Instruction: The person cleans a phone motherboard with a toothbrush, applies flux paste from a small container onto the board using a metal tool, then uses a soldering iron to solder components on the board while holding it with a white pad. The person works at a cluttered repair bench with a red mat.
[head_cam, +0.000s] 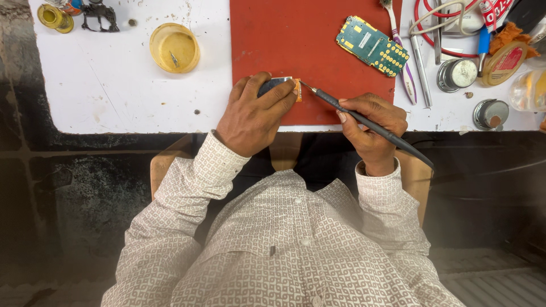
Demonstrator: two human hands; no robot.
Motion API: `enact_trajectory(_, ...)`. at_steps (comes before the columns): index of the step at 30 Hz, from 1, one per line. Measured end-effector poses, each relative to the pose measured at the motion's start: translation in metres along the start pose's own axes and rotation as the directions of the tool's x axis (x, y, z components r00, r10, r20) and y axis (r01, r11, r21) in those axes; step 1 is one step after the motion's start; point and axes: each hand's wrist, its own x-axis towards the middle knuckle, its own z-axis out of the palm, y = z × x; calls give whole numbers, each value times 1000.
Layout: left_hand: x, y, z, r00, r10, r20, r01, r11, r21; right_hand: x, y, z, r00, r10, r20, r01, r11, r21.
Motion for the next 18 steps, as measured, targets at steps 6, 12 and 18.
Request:
enact_trajectory(6,1,0,2,1000,5,-3,-5,1000,13,-1,2,0,1000,-24,-8,24,1000,4)
enact_trajectory(12,1,-1,2,1000,6,3,-6,1000,15,-2,1,-2,1000,-24,-6,24,1000,12)
enact_trajectory(18,1,0,1,1000,4,-2,-4,1000,20,0,1,-1,1000,-16,-7,16,1000,-17)
